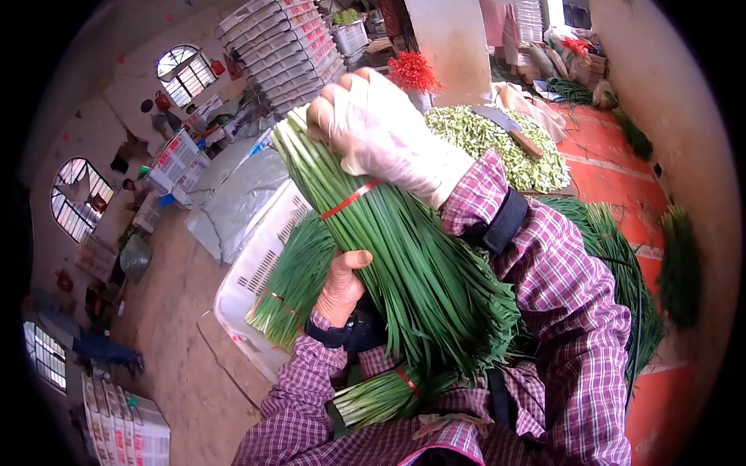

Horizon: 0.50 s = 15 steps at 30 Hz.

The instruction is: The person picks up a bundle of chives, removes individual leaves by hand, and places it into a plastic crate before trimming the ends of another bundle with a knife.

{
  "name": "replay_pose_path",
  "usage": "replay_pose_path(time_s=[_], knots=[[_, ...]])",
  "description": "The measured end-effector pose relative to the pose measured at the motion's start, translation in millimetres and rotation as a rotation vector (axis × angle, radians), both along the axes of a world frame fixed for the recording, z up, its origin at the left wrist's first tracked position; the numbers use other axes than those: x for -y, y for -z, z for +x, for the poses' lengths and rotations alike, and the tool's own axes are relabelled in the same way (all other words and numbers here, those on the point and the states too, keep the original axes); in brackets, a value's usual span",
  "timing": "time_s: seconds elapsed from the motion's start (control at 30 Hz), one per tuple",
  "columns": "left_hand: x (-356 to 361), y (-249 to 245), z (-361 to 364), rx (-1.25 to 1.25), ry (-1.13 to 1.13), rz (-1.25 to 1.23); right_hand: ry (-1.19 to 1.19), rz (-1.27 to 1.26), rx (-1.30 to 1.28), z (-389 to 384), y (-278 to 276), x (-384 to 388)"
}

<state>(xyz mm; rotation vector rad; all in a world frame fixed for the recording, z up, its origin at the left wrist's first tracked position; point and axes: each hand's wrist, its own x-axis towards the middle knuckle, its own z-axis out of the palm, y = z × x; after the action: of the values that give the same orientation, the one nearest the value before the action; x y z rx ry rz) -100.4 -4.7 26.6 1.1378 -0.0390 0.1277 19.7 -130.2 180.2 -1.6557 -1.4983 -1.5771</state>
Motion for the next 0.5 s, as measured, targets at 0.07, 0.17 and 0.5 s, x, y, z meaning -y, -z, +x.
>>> replay_pose_path(time_s=[0.07,0.17,0.5], knots=[[-4,-4,3,0.028,-0.018,0.022,0.083,0.157,0.02,24,-20,16],[-19,-12,12,0.108,-0.043,-0.028,-0.044,0.351,-0.349,33,-43,55],[-83,-73,45,0.492,-0.109,-0.078,-0.766,-0.482,-1.467,-3,45,18]])
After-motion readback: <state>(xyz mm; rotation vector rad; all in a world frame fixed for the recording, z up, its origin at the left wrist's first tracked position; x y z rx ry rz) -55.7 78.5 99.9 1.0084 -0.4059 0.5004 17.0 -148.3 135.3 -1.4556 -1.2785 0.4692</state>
